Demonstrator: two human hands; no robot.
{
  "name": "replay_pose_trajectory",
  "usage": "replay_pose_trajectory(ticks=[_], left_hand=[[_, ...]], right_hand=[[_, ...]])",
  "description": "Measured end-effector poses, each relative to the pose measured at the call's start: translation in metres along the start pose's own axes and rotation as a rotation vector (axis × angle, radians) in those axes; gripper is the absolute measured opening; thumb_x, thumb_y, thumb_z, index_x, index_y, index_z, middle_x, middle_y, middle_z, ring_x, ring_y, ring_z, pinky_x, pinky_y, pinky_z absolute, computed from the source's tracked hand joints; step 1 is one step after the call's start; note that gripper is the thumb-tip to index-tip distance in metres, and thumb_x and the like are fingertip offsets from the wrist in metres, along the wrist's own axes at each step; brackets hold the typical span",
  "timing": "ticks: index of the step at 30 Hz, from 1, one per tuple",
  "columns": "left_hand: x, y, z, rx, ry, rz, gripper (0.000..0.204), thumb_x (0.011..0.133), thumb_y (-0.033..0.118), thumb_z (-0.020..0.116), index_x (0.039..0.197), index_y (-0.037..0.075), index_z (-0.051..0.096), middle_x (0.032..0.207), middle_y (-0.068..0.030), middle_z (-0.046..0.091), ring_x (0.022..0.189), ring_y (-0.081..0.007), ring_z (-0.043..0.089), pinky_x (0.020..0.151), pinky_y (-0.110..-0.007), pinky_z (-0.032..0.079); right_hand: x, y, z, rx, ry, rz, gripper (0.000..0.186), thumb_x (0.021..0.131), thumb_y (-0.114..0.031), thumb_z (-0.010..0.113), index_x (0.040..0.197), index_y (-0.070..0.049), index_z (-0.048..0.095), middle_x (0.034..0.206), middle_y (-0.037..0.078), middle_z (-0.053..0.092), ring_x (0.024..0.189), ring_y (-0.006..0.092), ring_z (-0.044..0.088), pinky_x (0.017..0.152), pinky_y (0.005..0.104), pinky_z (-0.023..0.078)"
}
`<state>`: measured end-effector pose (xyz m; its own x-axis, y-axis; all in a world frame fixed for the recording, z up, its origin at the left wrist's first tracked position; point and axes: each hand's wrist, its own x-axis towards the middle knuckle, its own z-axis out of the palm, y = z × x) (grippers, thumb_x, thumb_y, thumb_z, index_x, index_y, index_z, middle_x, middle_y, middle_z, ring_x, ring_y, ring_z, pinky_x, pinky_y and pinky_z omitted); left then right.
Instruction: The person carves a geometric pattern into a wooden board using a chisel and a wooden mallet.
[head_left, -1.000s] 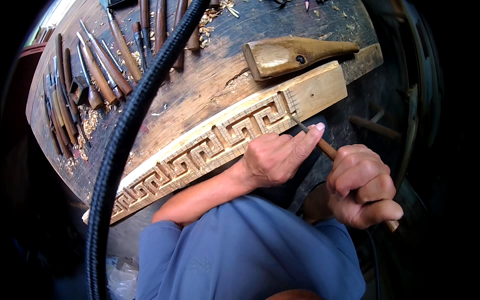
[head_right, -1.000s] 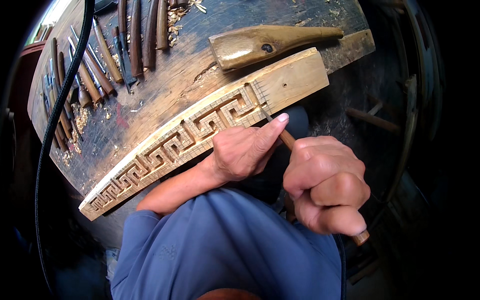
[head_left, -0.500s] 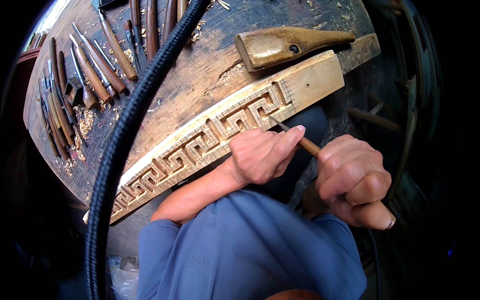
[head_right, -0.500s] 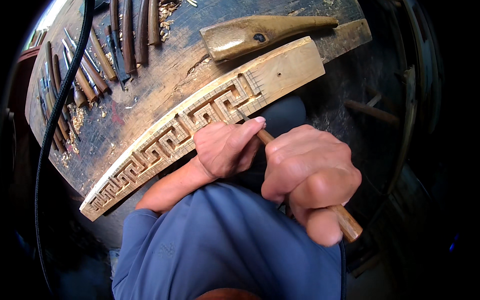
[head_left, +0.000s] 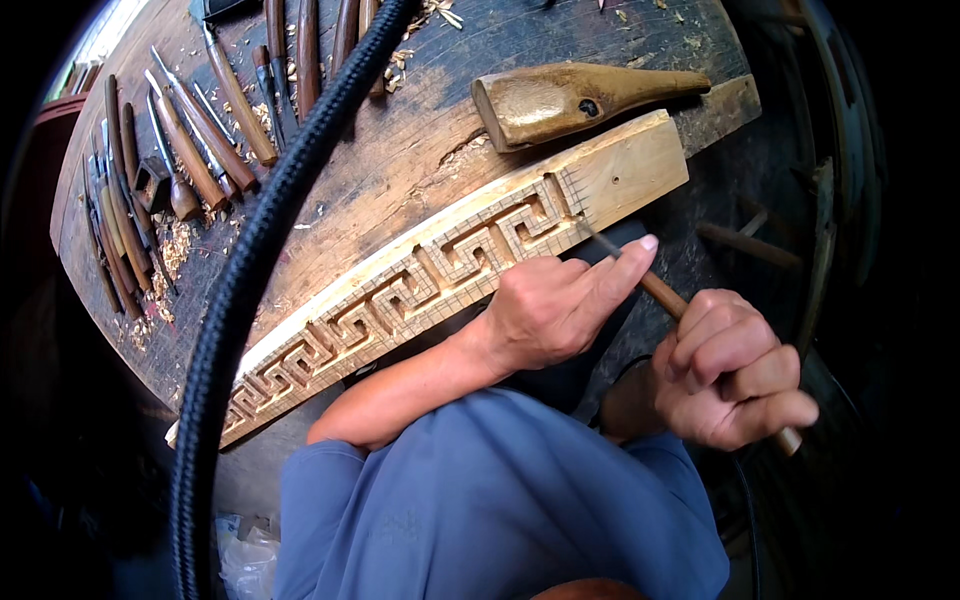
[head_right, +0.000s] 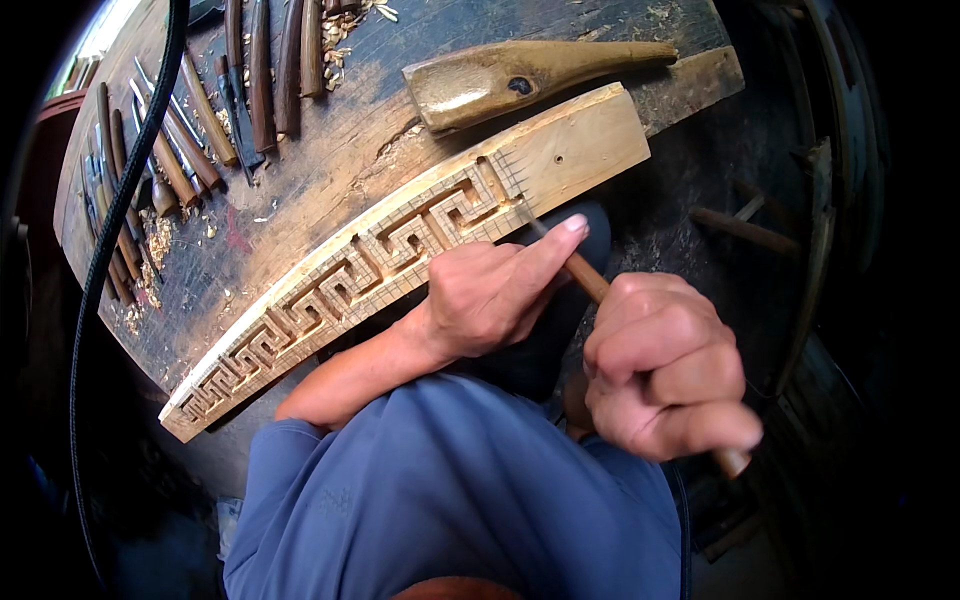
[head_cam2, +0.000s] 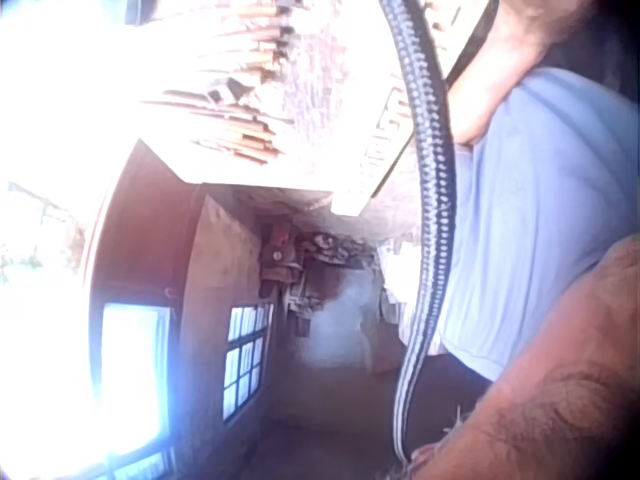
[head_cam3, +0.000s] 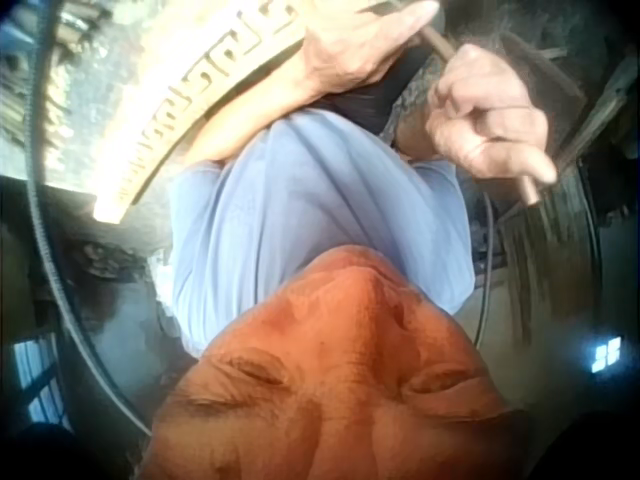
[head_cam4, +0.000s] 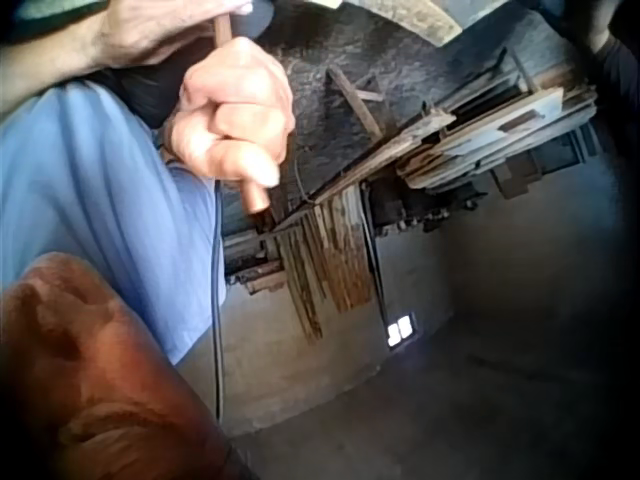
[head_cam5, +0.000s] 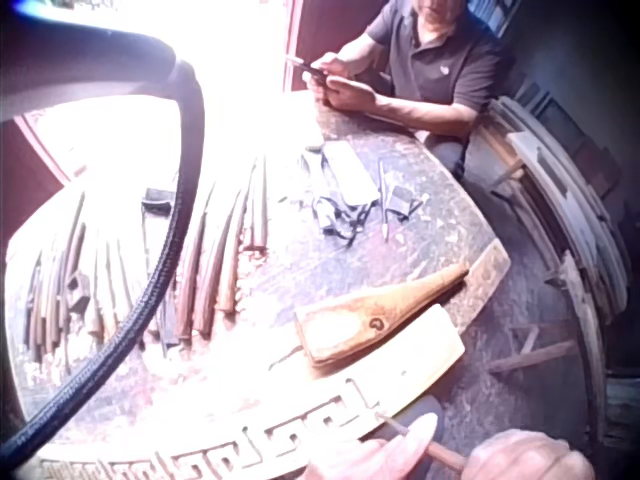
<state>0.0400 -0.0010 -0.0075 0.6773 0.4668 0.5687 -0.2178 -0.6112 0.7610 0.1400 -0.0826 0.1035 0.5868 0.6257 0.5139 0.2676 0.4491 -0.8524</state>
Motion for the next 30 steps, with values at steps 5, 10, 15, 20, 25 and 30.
replay_pose_trajectory(ticks=[5, 10, 15, 20, 25, 30], left_hand=[[0.003, 0.0, -0.005, -0.001, 0.02, 0.063, 0.058, 0.09, 0.003, 0.086, 0.146, -0.005, 0.072, 0.064, 0.0, 0.054, 0.048, -0.0145, 0.055, 0.045, -0.034, 0.041], [-0.009, -0.009, -0.006, 0.005, 0.055, 0.081, 0.059, 0.087, -0.004, 0.084, 0.144, -0.008, 0.072, 0.068, -0.0011, 0.061, 0.051, -0.0135, 0.059, 0.046, -0.032, 0.044], [-0.012, -0.009, -0.003, -0.006, 0.097, 0.103, 0.06, 0.085, -0.005, 0.083, 0.144, -0.008, 0.072, 0.07, -0.0017, 0.064, 0.051, -0.0131, 0.059, 0.046, -0.033, 0.043], [-0.015, -0.006, -0.004, -0.019, 0.06, 0.099, 0.063, 0.085, -0.003, 0.084, 0.146, -0.009, 0.07, 0.076, -0.0034, 0.071, 0.052, -0.0134, 0.061, 0.047, -0.032, 0.046], [-0.023, -0.009, -0.001, 0.009, 0.068, 0.039, 0.068, 0.086, -0.001, 0.085, 0.151, -0.01, 0.066, 0.103, -0.0099, 0.085, 0.059, -0.0154, 0.071, 0.051, -0.031, 0.053], [-0.025, -0.006, -0.002, 0.018, 0.06, -0.015, 0.073, 0.086, 0.0, 0.086, 0.155, -0.009, 0.063, 0.116, -0.0119, 0.087, 0.06, -0.0158, 0.072, 0.052, -0.032, 0.055]], right_hand=[[0.007, -0.004, -0.004, 0.067, -0.073, -0.018, 0.065, 0.123, -0.061, 0.035, 0.077, -0.015, 0.039, 0.063, 0.001, 0.056, 0.04, 0.0086, 0.042, 0.041, 0.0234, 0.031], [0.019, 0.003, 0.001, 0.086, -0.272, 0.003, 0.066, 0.12, -0.062, 0.046, 0.078, -0.011, 0.043, 0.065, 0.006, 0.062, 0.039, 0.01, 0.047, 0.039, 0.0241, 0.035], [0.022, -0.002, 0.002, 0.132, -0.361, 0.017, 0.07, 0.115, -0.063, 0.057, 0.075, -0.006, 0.048, 0.067, 0.013, 0.068, 0.04, 0.0137, 0.051, 0.037, 0.0277, 0.039], [0.02, -0.008, 0.002, 0.075, -0.384, -0.003, 0.072, 0.112, -0.067, 0.061, 0.075, -0.006, 0.048, 0.066, 0.013, 0.067, 0.041, 0.0152, 0.052, 0.038, 0.0284, 0.039], [0.013, 0.007, 0.007, 0.004, -0.35, -0.053, 0.073, 0.112, -0.075, 0.05, 0.079, -0.01, 0.043, 0.067, 0.007, 0.063, 0.043, 0.0121, 0.054, 0.04, 0.0247, 0.038], [0.008, 0.013, 0.014, -0.085, -0.228, -0.101, 0.074, 0.115, -0.077, 0.04, 0.079, -0.012, 0.041, 0.068, 0.006, 0.059, 0.044, 0.0103, 0.047, 0.042, 0.0239, 0.032]])
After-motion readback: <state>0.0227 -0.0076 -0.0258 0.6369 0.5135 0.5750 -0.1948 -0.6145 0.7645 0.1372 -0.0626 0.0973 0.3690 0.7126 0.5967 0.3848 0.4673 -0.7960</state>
